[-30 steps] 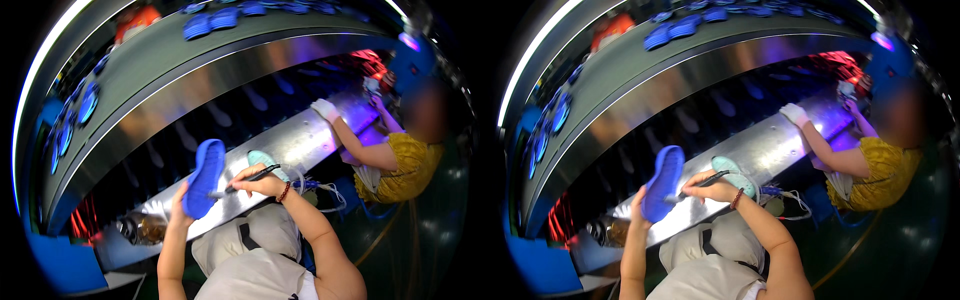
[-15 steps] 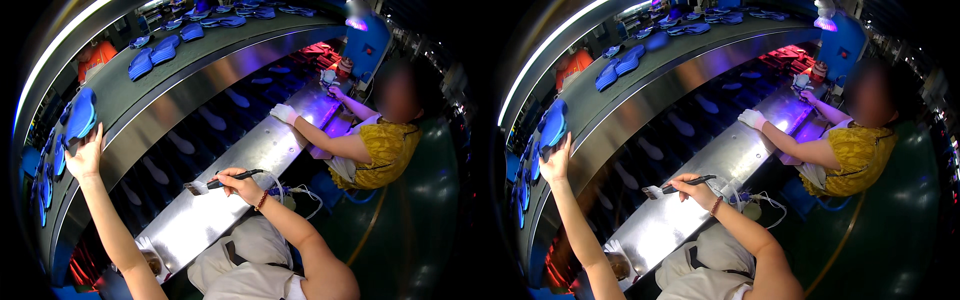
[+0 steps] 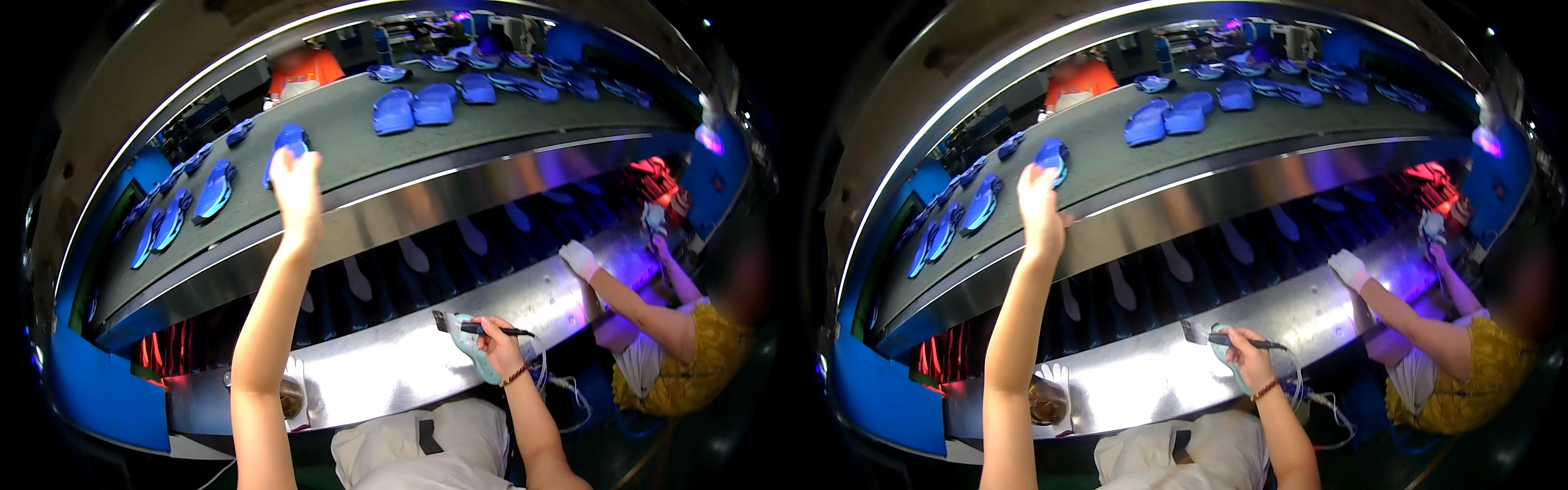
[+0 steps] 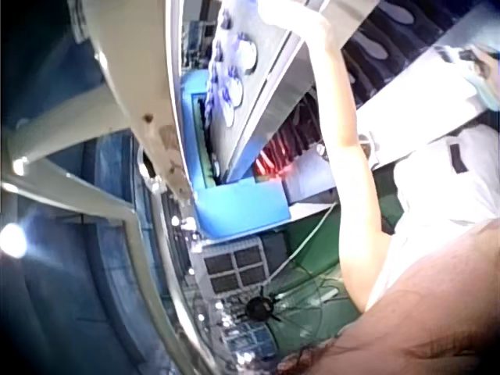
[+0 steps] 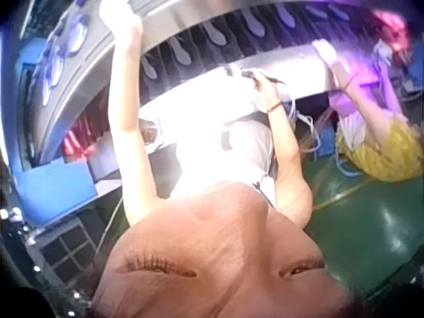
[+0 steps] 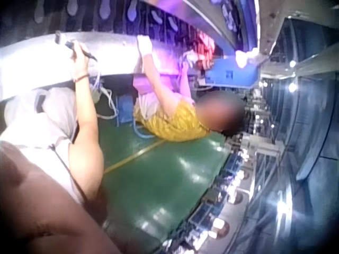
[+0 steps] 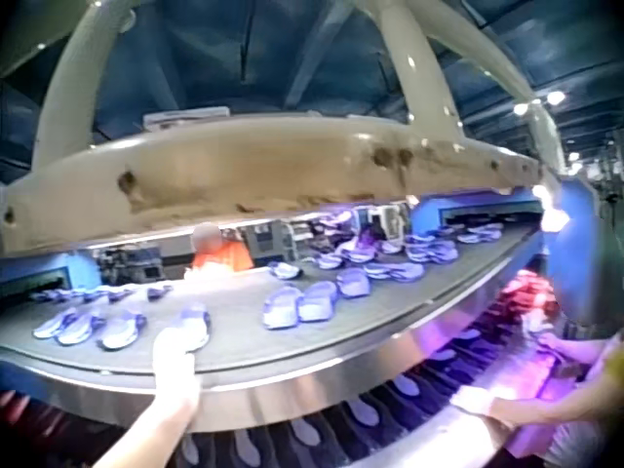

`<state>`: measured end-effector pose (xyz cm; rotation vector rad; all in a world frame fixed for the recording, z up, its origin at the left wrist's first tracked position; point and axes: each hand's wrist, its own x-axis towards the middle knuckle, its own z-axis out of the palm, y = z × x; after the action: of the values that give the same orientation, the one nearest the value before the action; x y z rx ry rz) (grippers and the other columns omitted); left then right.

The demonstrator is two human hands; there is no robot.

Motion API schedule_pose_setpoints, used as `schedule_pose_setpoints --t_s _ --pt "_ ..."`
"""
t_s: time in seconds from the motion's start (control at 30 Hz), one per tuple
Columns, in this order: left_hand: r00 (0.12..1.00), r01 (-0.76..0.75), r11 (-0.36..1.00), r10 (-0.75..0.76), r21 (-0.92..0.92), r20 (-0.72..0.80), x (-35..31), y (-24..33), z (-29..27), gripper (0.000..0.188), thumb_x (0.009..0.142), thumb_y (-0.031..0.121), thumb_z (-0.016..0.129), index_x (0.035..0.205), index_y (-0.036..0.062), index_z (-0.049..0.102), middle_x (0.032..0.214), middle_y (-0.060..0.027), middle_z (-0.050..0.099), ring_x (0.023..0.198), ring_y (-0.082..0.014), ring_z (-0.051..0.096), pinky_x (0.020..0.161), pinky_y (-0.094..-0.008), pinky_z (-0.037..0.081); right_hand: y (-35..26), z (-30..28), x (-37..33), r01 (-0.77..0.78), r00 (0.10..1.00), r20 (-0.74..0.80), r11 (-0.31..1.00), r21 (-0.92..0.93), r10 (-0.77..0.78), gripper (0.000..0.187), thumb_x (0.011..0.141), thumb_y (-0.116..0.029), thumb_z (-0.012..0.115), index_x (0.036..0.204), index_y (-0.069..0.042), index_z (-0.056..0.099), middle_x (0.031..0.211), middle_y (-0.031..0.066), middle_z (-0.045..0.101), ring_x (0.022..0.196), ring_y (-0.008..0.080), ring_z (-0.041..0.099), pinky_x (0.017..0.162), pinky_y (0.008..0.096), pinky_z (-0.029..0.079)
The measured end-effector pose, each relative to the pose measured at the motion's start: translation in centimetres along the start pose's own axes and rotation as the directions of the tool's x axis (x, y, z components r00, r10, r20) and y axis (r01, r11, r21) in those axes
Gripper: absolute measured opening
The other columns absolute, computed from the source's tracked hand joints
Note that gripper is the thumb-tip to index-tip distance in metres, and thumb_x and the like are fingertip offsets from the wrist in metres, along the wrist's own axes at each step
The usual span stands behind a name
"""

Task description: The person applies a liquid to blue shoe outsoles using a brush applicator tool and places the outsoles onto a moving conveyor belt.

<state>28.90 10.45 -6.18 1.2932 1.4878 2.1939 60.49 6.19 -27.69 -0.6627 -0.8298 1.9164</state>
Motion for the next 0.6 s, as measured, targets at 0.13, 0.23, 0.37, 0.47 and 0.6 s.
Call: schedule_pose_setpoints --t_s 0.13,0.23,0.37,0.47,0.6 --pt "0.964 0.082 0.920 -0.171 0.384 0.205 0.7 2.8 6.1 0.084 0.067 0.026 0.062 0.135 0.0031 0.018 0.133 -0.0239 0.024 0.124 -0.0337 0.028 0.101 -0.0392 0.027 -0.1 -0.6 0.4 -0.026 0.999 -0.033 0.999 0.027 0.027 0.016 0.085 -0.014 0.054 0.090 0.001 0.058 0.086 0.0098 0.062 0.055 0.0089 0.052 0.052 0.0202 0.042" --pt "0.979 -0.094 0.831 -0.024 0.549 0.203 3.6 0.9 10.5 0.085 0.068 0.026 0.061 0.136 0.0071 0.014 0.134 -0.0299 0.019 0.124 -0.0411 0.025 0.102 -0.0426 0.025 0.0 -1.5 0.5 -0.023 0.999 -0.037 1.000 0.012 0.023 0.017 0.085 -0.014 0.053 0.090 0.001 0.058 0.084 0.0089 0.062 0.055 0.0089 0.051 0.052 0.0206 0.042" --pt "0.960 -0.201 0.406 -0.100 0.891 0.262 3.9 -2.8 11.8 0.069 0.072 0.037 0.062 0.126 0.0047 0.033 0.131 -0.0307 0.026 0.121 -0.0387 0.033 0.098 -0.0437 0.030 0.8 -2.3 0.1 -0.040 0.997 -0.069 0.999 0.001 0.040 0.016 0.086 -0.011 0.051 0.092 0.003 0.056 0.088 0.0138 0.062 0.055 0.0131 0.052 0.053 0.0219 0.043" --pt "0.917 -0.265 0.542 -0.113 0.797 0.382 4.2 -1.9 11.9 0.054 0.073 0.033 0.064 0.112 0.0034 0.043 0.107 -0.0237 0.052 0.097 -0.0358 0.053 0.083 -0.0409 0.044 1.1 -3.3 -0.5 -0.097 0.991 -0.091 0.995 0.003 0.097 0.017 0.086 -0.011 0.050 0.091 0.004 0.056 0.088 0.0143 0.062 0.055 0.0134 0.053 0.052 0.0228 0.043" --pt "0.801 -0.562 0.578 0.200 0.592 0.565 4.6 -2.5 11.9 0.036 0.075 0.027 0.063 0.099 0.0038 0.050 0.090 -0.0190 0.060 0.083 -0.0355 0.059 0.074 -0.0419 0.047 1.4 -3.8 0.6 -0.099 0.989 -0.107 0.995 -0.001 0.099 0.016 0.085 -0.011 0.052 0.091 0.002 0.057 0.082 0.0104 0.061 0.056 0.0123 0.052 0.052 0.0217 0.042"
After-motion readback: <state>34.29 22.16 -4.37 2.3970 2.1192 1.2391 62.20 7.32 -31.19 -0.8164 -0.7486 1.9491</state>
